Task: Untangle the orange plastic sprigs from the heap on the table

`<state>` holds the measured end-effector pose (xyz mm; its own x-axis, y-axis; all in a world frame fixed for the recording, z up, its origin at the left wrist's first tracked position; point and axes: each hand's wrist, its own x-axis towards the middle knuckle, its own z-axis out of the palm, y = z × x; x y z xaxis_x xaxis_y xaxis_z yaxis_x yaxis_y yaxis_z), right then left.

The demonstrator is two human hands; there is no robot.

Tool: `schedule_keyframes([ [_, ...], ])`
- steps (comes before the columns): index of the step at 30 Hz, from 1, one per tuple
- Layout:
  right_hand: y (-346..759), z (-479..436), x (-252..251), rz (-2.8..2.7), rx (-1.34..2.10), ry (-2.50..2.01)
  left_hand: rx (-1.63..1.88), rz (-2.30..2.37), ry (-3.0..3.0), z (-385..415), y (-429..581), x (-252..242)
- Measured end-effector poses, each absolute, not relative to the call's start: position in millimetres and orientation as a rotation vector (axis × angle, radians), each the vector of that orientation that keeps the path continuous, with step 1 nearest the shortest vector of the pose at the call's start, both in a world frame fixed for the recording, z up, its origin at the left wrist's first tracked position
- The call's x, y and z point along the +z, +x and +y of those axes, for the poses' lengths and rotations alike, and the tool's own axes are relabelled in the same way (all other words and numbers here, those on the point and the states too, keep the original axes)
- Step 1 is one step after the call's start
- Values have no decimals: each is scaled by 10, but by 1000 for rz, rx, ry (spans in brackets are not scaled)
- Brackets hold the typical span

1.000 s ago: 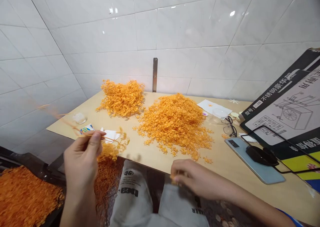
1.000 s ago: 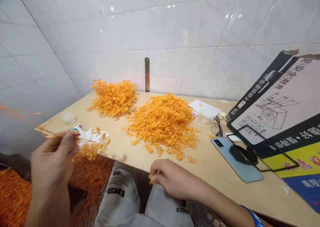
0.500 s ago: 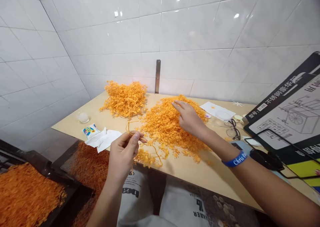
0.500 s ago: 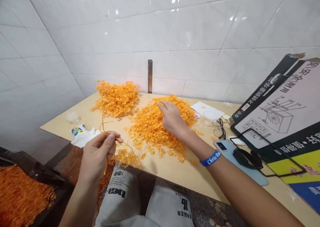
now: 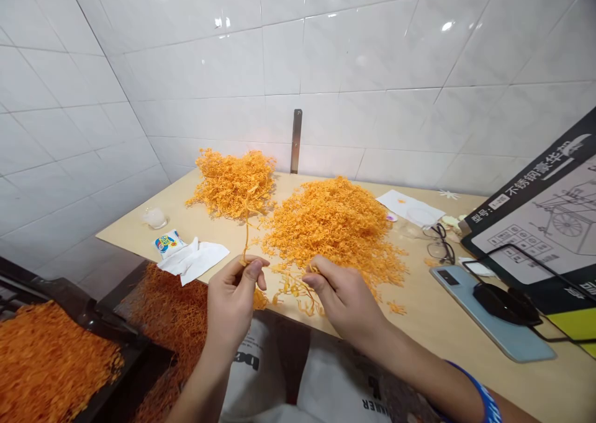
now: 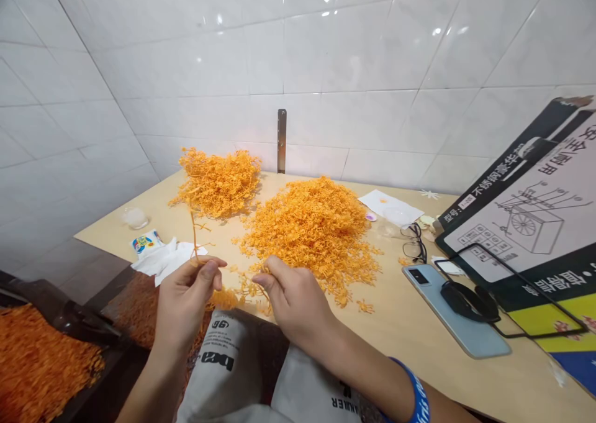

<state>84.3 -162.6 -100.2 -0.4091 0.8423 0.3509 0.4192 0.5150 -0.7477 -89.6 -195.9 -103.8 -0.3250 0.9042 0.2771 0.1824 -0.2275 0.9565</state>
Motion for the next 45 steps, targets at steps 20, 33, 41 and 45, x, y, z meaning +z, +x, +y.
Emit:
schedule_keyframes([
  [20,1088,-333,-1110,-2356,145,-1281,1708,1141,845,-1916,-1025,-981],
  [33,993,-174,-1058,-2386,31,-1187,1576,1004,816,-1936,-884,-944],
  [41,834,-972,-955,-1978,1601,-606,1560,964,829,-1910,-874,-1006],
  [45,695,-1294,-982,-1833,1928,-622,1616,1057,944,-1899,-850,-1094],
])
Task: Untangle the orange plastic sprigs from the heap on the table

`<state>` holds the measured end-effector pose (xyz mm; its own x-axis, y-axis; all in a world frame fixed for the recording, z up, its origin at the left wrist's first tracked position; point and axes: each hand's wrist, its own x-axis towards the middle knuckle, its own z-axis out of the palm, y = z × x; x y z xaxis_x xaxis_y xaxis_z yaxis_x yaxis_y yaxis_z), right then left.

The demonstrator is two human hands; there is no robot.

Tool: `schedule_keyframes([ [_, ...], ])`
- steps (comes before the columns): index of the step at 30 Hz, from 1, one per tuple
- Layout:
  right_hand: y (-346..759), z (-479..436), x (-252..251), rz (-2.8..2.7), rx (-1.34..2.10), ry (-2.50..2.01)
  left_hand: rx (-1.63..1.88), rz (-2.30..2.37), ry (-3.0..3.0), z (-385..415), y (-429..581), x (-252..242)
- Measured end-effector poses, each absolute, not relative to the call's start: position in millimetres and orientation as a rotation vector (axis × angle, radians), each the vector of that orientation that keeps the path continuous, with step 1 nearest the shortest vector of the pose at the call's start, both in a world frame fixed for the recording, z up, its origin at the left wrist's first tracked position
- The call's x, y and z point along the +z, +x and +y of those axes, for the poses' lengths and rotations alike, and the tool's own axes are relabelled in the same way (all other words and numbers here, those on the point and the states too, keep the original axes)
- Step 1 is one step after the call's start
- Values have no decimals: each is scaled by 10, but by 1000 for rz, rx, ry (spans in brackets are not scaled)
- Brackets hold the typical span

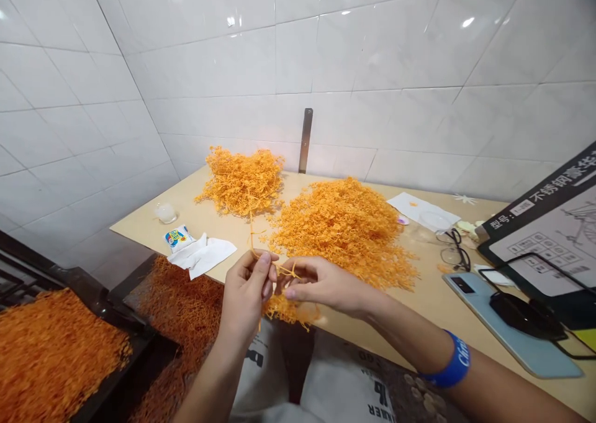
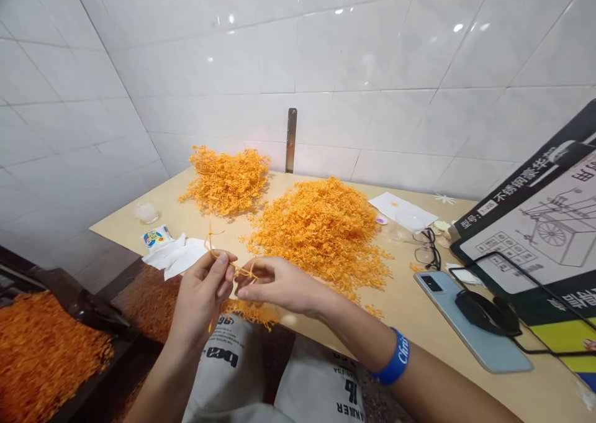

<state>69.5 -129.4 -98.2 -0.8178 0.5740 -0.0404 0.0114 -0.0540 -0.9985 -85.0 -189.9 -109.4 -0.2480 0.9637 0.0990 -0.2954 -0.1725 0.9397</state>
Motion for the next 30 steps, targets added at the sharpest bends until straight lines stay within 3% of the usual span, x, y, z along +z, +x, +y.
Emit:
schedule_keyframes([
  [14,949,-1843,-1076,-2282,1313,-992,1679,1651,1400,-2072,-1217,-1079],
  [21,1051,-2042,-873,-2256,1430,-1020,1655,1783,1490,-2219,-1283,-935],
  [26,1330,-2004,-1111,-2147,1645,-1223,2267,1984,799,-2184,-1860,-797],
  [30,1450,-1866,-1151,-2035,1690,-1070,1918,1662,1076,-2118,-1884,-898],
])
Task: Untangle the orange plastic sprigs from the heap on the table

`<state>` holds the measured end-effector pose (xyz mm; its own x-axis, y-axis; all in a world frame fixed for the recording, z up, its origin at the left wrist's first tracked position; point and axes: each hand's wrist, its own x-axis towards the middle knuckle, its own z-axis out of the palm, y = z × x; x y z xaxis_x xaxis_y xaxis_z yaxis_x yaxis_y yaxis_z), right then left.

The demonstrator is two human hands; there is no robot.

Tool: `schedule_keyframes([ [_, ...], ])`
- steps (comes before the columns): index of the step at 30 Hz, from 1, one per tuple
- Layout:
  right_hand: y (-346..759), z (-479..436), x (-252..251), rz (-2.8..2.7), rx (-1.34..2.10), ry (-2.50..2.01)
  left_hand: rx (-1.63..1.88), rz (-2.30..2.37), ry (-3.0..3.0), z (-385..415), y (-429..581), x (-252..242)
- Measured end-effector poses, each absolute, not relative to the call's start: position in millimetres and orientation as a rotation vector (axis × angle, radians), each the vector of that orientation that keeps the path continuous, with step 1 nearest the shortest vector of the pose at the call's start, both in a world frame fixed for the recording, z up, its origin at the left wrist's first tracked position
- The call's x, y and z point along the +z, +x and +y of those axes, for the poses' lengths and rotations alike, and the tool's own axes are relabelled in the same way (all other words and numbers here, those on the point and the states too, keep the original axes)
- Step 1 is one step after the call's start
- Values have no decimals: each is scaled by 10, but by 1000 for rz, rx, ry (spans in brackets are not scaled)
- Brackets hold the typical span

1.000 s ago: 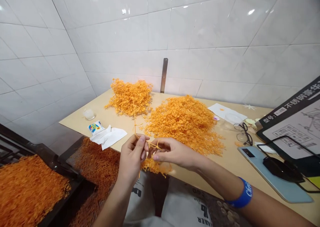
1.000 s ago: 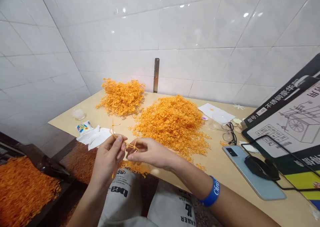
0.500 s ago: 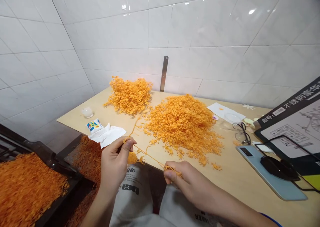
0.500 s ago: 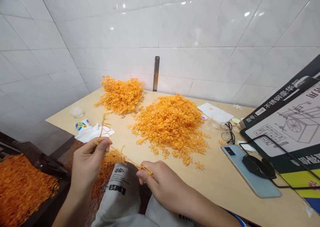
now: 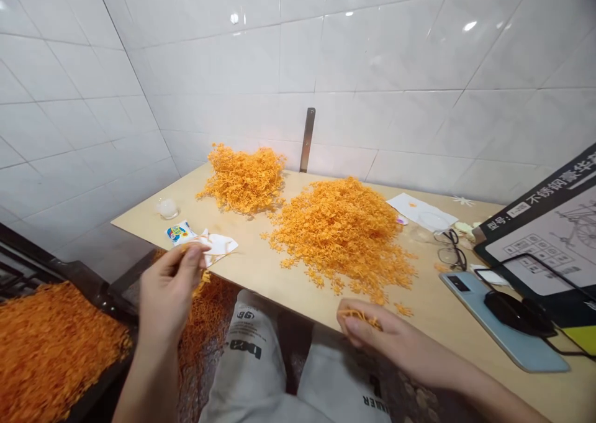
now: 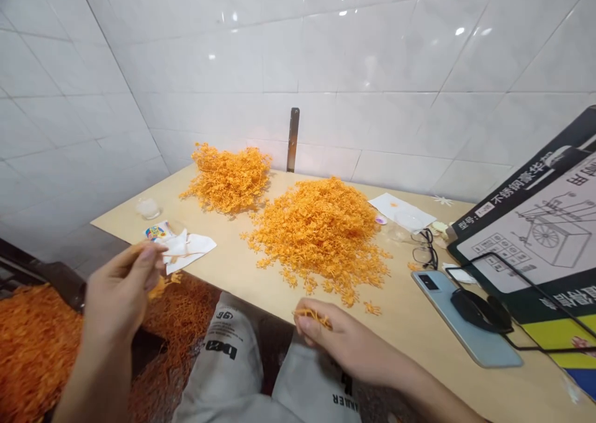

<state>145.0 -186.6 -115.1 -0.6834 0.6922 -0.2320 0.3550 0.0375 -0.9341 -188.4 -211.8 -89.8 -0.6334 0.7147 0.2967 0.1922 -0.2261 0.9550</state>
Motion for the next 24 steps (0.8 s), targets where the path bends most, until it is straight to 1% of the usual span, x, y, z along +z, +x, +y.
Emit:
schedule_keyframes([
  [2,1418,-1811,-1087,-1990,1733,-991,1796,1518,1180,-2098,-1703,-969],
  [4,1355,-1784,-1013,-1970,1758,-953,1677,1492,1234,-2105,-1496,-981],
  [10,1190,-1790,-822,-2042,1775,-824,1354,1468,1487,-2229,-1112,-783],
  [15,1077,-1775,-631,-2182,1703,-723,1018,1224,1623,-2260,-983,-696],
  [17,1027,-1764,-563,-2233,1690,-669,991,1187,1753,-2240,-950,-666],
  [20,969,-1748,-514,-2277,1689,-628,1073,1207,1883,-2193,-928,-611],
  [22,953,-1734,-520,-2282,1673,-608,1131,1202,1844,-2158,-932,-579],
  [24,956,-1716,-539,-2298,1641,-605,1109,1163,1716,-2125,-948,-563],
])
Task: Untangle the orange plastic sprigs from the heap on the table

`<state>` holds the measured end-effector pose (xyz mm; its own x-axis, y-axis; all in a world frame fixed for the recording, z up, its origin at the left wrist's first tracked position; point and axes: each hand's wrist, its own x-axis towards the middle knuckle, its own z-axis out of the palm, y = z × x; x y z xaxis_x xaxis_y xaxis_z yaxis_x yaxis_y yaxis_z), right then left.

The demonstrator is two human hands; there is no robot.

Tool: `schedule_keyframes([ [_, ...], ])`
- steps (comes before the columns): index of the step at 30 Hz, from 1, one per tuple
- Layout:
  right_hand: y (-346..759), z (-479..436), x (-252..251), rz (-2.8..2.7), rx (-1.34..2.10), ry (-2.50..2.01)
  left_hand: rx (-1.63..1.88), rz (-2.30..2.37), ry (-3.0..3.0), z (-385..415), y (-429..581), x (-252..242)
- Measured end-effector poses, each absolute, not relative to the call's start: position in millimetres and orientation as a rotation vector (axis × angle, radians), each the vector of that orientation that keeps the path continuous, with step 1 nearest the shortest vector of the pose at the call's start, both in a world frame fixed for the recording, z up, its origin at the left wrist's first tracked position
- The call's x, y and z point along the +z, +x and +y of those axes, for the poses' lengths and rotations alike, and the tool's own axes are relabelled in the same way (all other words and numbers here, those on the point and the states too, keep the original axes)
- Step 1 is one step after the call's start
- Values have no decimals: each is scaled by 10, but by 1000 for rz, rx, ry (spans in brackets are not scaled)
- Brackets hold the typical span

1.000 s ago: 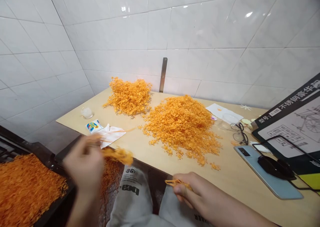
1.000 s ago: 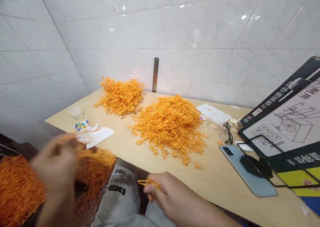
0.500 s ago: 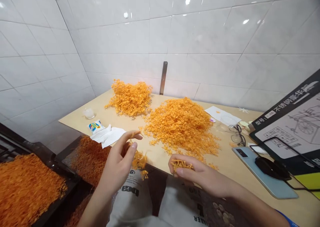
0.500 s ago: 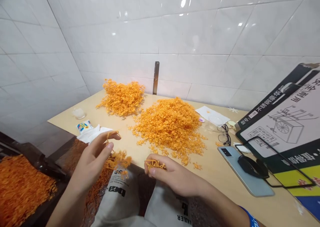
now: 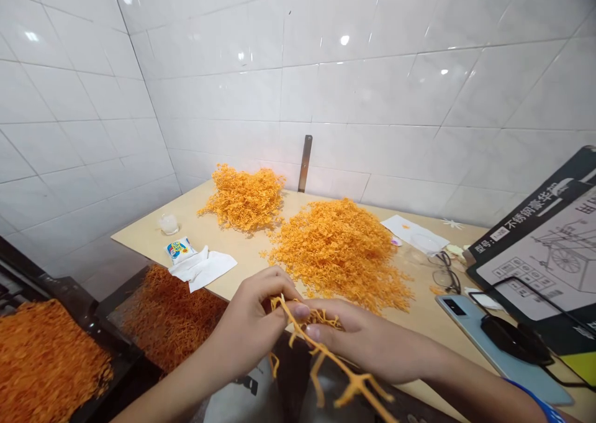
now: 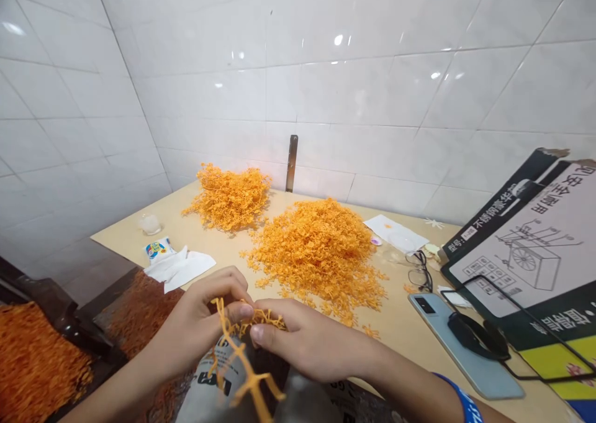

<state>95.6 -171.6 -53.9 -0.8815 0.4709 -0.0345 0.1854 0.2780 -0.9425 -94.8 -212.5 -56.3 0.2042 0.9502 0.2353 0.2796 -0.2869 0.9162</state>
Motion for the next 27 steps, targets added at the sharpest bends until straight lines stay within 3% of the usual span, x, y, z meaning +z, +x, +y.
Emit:
schedule_keyframes([
  [9,1060,-1671,-541,-2308,1630,-531,768,797,1209,-2064,-1034,-639],
  [21,1225,-1681,-468,-2472,1403,-741,535,937,1636,-2136,-1052,-701],
  [27,1758,-1553,-322,-2418,1260,-912,577,1279,1908,-2210,-1326,-734],
])
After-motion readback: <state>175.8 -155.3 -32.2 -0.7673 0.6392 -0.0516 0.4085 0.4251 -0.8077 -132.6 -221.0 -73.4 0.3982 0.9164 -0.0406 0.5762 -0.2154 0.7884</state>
